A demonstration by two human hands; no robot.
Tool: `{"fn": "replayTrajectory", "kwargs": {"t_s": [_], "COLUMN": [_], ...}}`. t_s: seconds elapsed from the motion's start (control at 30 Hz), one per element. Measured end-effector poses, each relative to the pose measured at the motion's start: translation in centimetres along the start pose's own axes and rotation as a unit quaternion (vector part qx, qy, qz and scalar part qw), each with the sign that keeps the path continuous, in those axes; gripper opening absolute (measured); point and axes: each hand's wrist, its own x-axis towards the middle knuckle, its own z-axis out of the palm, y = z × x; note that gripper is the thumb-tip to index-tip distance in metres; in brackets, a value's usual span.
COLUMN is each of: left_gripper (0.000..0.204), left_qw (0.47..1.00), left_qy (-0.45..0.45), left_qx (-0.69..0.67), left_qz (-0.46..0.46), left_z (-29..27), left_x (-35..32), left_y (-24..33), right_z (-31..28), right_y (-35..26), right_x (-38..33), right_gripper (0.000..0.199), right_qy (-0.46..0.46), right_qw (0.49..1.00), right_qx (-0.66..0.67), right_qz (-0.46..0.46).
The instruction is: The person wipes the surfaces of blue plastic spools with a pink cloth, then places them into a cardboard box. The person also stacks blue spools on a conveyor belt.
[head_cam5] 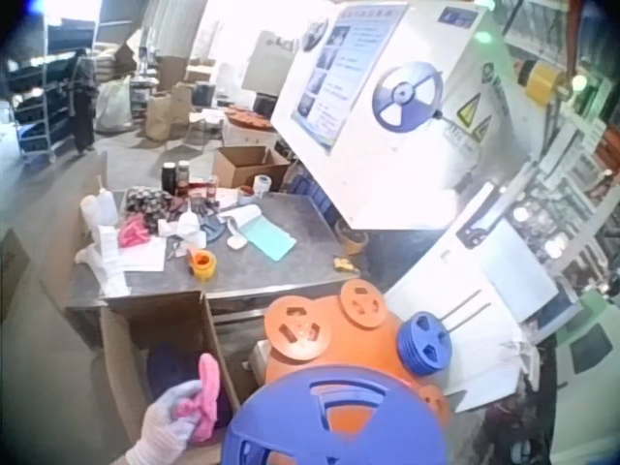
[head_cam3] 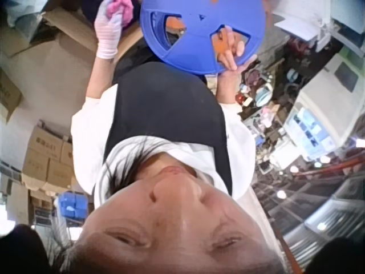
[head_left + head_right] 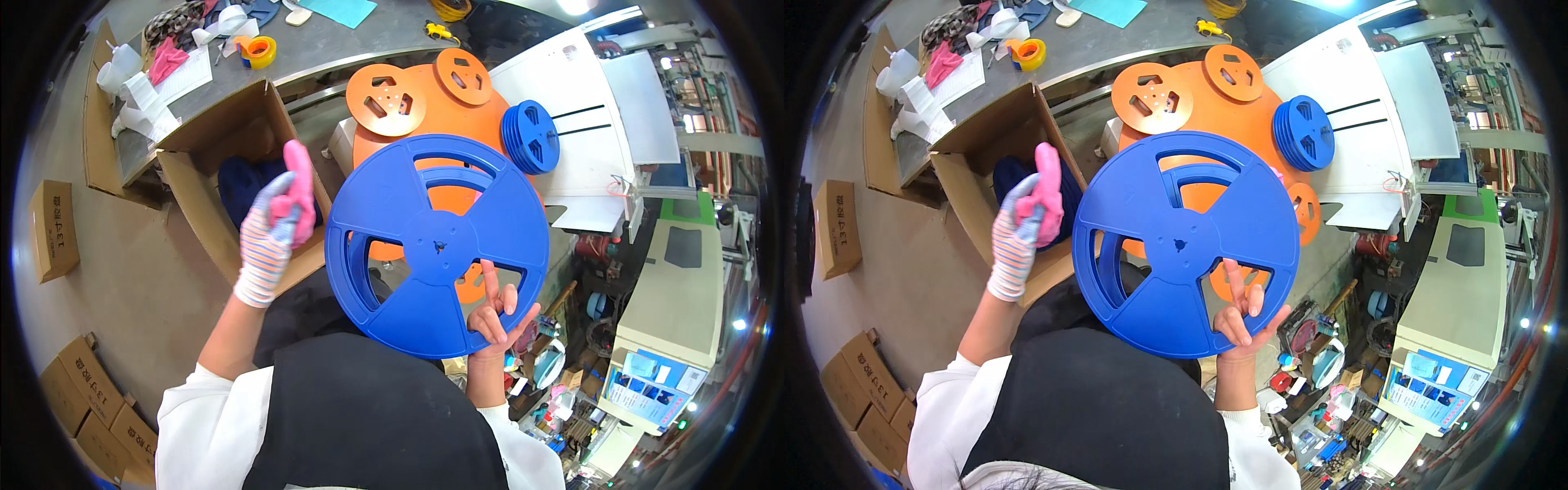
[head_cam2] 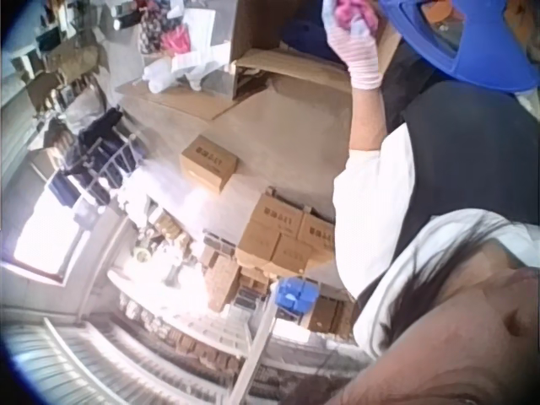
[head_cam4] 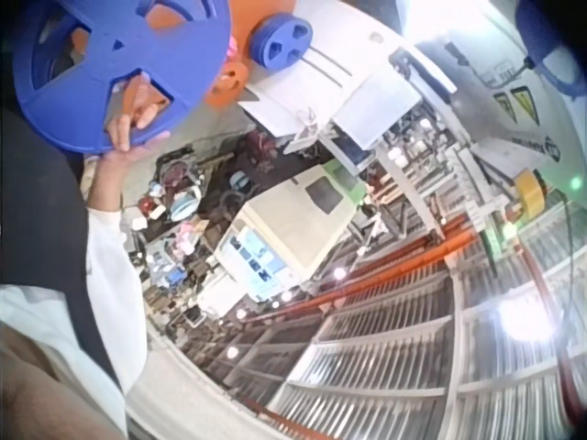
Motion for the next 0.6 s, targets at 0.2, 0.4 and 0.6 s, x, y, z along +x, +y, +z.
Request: {"fn": "replayTrajectory", "kwargs": {"t_s": [0.2,0.4,0.6], "left_gripper": [0.043,0.028,0.055], "left_qw": [0.914,0.987,0.894], "left_qy": [-0.197,-0.153,-0.341], "left_qx": [0.193,0.016,0.134], "left_qz": [0.298,0.049,0.257], "left_z": [12.4,12.2,15.1], "left_x": [-4.5,-2.0,-4.0], "left_y": [1.2,-2.5,1.9], "right_z": [0.9,1.2,0.7], "right_y": [2.6,2.0,1.6], "right_x": [0.2,-0.9,-1.4], "right_gripper": [0.047,0.051,0.054], "right_qy": [0.022,0.023,0.094], "right_qw": [0.997,0.995,0.989], "right_qx": [-0.035,-0.072,-0.088], "right_qz": [0.061,0.066,0.076]}}
